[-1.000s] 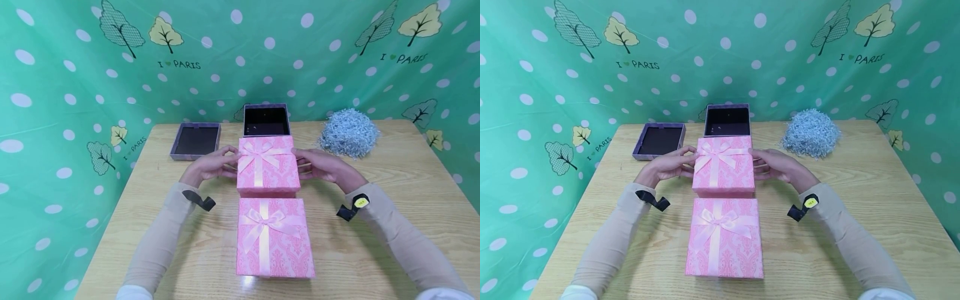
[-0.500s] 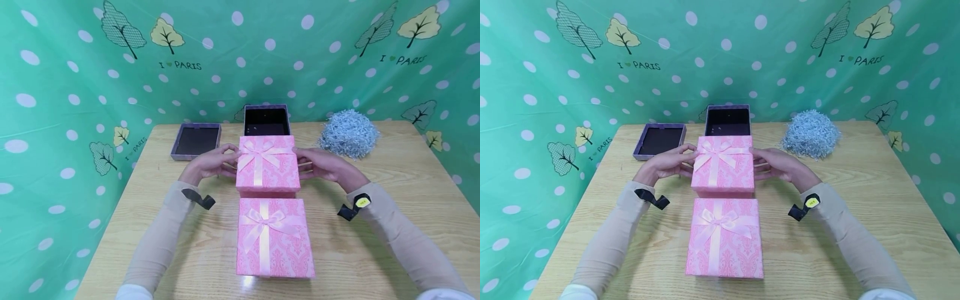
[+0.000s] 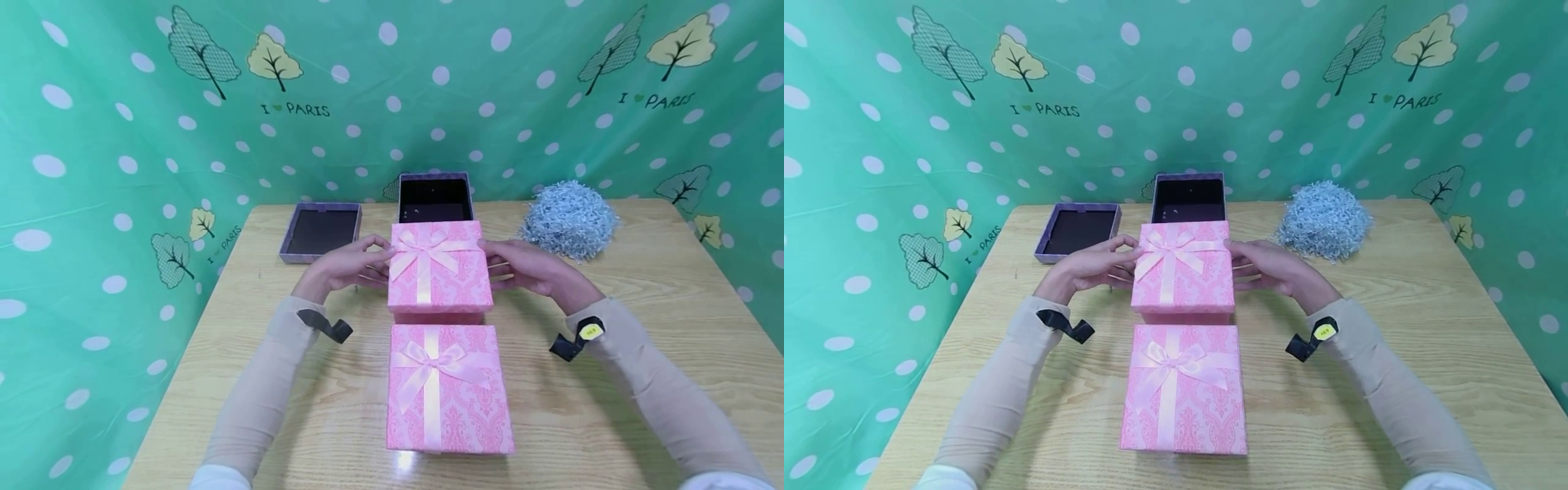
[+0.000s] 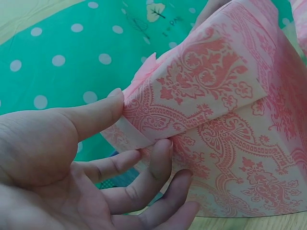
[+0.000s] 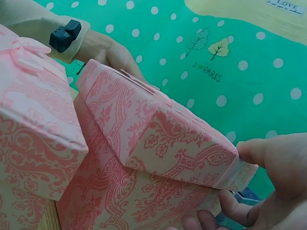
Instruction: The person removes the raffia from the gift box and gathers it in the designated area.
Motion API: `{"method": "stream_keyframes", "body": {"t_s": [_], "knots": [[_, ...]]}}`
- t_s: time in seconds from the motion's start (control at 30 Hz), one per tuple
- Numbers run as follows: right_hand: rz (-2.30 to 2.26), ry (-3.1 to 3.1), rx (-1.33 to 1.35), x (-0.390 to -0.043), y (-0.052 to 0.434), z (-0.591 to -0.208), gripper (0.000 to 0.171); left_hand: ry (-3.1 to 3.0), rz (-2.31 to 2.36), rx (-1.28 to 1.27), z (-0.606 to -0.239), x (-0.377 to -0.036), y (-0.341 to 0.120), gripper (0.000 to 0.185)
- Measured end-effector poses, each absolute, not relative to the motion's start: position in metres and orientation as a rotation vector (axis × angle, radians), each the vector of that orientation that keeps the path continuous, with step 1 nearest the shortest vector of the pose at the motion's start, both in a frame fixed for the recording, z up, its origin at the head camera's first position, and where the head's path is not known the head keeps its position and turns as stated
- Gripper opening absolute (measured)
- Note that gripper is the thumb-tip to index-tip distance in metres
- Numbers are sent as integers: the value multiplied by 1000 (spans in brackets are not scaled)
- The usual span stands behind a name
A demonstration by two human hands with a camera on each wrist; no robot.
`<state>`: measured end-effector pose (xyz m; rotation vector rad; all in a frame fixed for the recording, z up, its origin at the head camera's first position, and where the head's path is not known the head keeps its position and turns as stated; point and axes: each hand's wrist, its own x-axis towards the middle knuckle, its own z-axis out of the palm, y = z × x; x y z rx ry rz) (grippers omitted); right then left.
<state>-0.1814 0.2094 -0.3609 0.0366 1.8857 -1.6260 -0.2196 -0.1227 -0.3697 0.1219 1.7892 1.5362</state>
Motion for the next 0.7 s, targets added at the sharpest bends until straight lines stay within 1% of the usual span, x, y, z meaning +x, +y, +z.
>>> {"method": "stream_keyframes", "body": {"t_s": [0.33,0.57,0.7], "knots": [[-1517,2040,-35,-179,209,-353,61,1841,1518,190,-365,-218,-123,26],[-1554,2047,-26,-177,208,-349,57,1871,1519,215,-358,-216,-123,27],[-1593,2033,-35,-176,207,-345,58,1897,1513,224,-353,-215,-123,30]]}}
